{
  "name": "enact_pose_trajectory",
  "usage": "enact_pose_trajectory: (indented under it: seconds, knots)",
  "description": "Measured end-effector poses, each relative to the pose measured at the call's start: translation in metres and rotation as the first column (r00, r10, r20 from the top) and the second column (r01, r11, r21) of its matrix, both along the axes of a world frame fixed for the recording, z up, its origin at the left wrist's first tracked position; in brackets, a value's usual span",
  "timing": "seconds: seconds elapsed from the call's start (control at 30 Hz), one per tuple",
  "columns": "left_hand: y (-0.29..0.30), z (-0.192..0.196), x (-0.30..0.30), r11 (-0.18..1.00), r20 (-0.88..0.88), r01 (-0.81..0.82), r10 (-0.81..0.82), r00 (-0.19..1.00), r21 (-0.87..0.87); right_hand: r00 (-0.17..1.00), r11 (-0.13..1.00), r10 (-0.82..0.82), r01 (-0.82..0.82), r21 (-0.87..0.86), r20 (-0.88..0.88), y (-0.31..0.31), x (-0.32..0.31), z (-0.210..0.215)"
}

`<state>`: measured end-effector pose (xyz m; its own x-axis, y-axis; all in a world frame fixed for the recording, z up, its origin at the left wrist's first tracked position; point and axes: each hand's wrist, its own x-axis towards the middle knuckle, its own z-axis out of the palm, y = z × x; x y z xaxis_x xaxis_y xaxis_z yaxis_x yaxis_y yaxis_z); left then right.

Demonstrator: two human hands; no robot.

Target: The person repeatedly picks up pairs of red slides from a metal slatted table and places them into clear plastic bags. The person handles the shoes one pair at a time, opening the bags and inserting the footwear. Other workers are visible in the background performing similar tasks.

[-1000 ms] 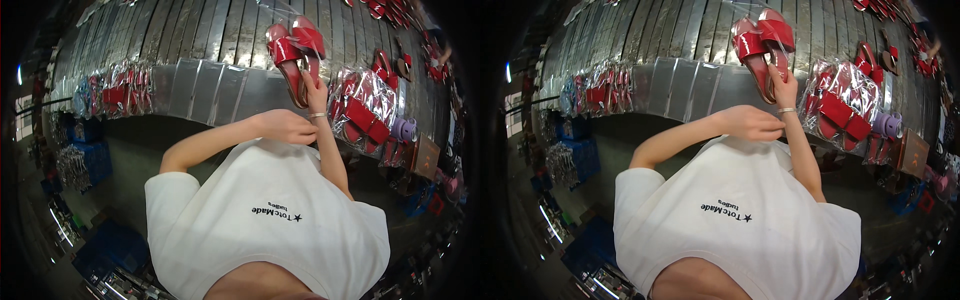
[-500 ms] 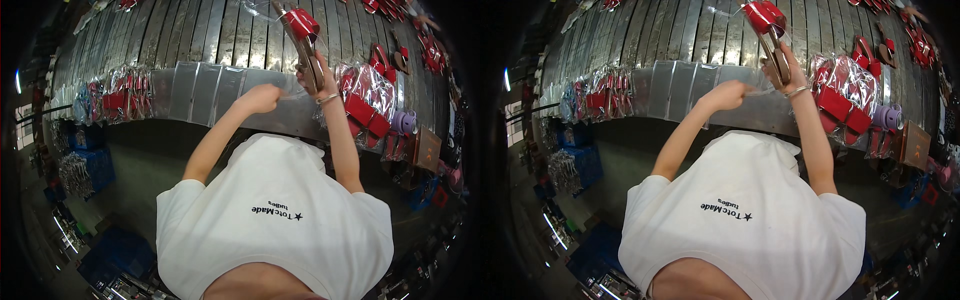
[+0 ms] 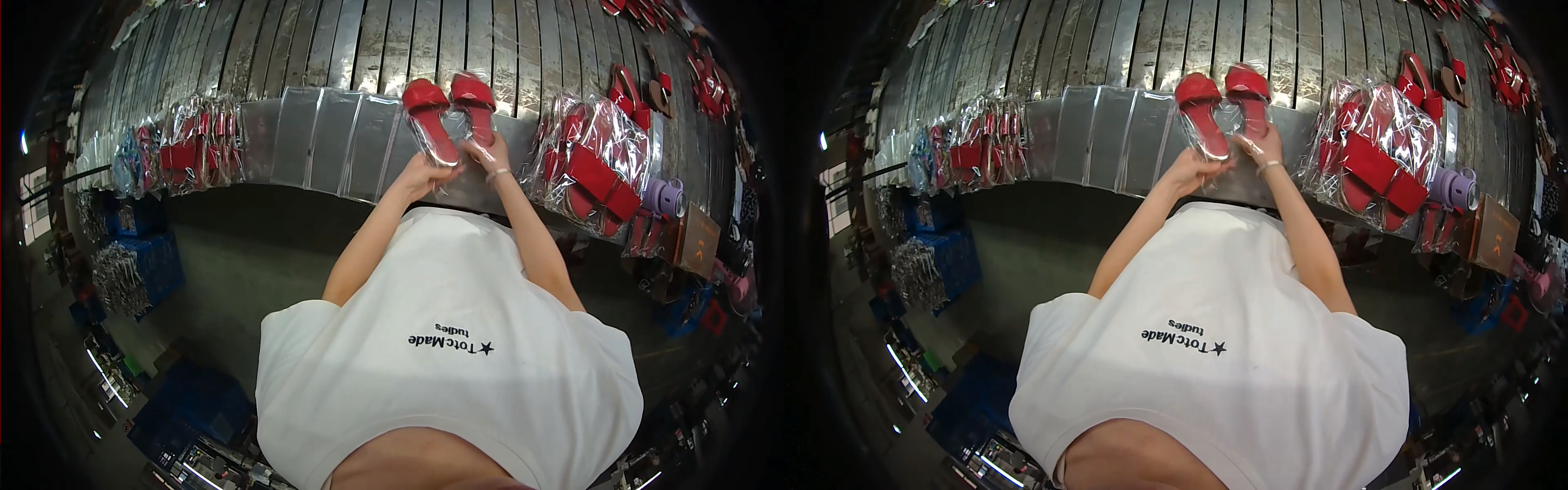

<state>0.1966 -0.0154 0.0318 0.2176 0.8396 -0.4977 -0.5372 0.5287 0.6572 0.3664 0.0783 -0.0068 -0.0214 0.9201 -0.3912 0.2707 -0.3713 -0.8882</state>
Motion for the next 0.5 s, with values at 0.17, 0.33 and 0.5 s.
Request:
enact_pose_trajectory:
  seconds: [0.17, 0.33, 0.5]
  knots:
    - [0.011, 0.005, 0.003, 0.985, -0.223, -0.146, 0.123, 0.967, -0.087, 0.966, 0.915, 0.130, -0.204, 0.348, 0.223, -0.005, -0.003, 0.029]
    - [-0.001, -0.032, -0.018, 0.904, -0.252, -0.396, 0.350, 0.902, -0.160, 0.444, 0.652, 0.034, -0.689, 0.317, 0.895, -0.015, -0.035, 0.050]
    - [-0.016, -0.015, -0.036, 0.972, -0.414, -0.180, 0.103, 0.904, -0.150, 0.387, 0.427, 0.686, -0.900, 0.090, 0.617, -0.045, -0.078, 0.066]
